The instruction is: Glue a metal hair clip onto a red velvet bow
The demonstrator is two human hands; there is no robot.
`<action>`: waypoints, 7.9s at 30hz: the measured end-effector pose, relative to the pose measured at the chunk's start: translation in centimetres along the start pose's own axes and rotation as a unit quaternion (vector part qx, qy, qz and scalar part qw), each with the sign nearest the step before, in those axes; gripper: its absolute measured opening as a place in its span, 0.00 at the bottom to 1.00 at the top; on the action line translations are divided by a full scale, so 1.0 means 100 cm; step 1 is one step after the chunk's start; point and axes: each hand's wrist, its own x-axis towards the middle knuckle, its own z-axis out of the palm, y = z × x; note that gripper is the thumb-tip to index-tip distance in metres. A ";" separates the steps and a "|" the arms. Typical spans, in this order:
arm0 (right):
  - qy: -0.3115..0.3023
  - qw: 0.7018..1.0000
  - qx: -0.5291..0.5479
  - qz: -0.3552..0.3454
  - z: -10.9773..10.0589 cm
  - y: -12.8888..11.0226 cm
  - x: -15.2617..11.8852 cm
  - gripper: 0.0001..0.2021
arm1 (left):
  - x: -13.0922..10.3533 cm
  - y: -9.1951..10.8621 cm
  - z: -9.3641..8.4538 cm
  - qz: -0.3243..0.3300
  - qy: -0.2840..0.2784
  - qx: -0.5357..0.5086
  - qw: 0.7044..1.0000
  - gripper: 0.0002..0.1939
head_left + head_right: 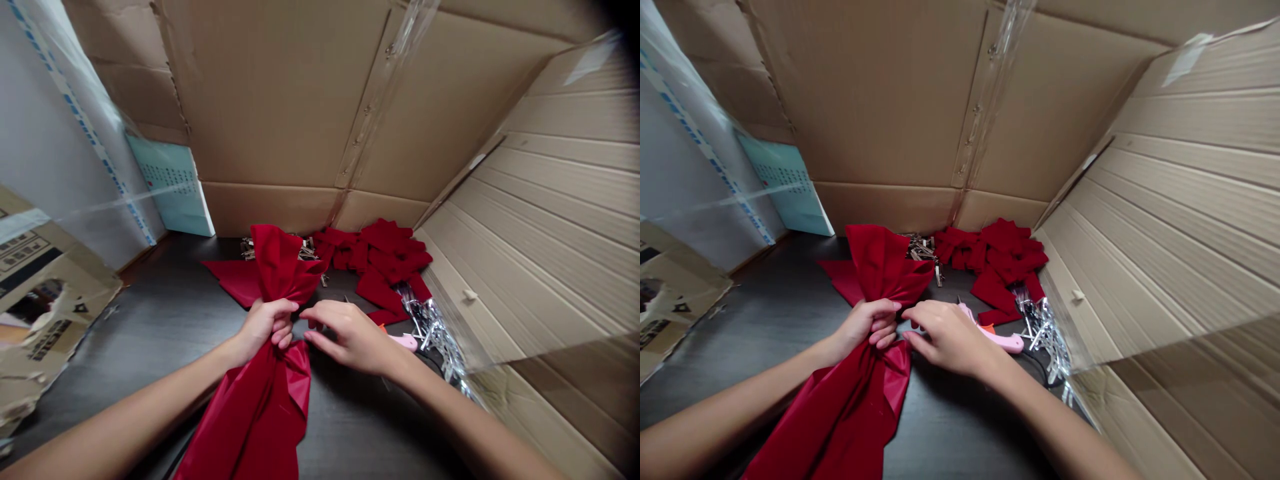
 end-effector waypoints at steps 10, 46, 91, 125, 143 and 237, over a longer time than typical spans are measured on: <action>0.042 0.998 0.019 -0.044 0.004 0.002 0.002 0.13 | -0.001 0.003 0.003 -0.011 0.009 0.001 1.000 0.21; -0.015 0.999 -0.017 -0.047 -0.001 -0.002 -0.003 0.07 | 0.003 0.000 0.000 -0.028 0.012 -0.016 0.999 0.21; 0.102 0.982 0.109 -0.118 0.040 -0.029 -0.003 0.06 | 0.014 0.000 -0.017 -0.029 -0.090 -0.023 0.995 0.23; -0.163 0.961 0.201 -0.098 0.032 -0.029 -0.003 0.15 | 0.012 0.003 -0.013 -0.038 -0.077 -0.032 0.996 0.23; -0.188 0.972 0.076 -0.119 0.036 -0.030 -0.001 0.06 | 0.010 0.004 -0.008 -0.033 -0.058 -0.057 0.996 0.21; 0.177 0.803 0.497 0.276 0.025 -0.015 0.011 0.16 | 0.005 -0.001 -0.008 0.061 -0.141 0.078 0.985 0.11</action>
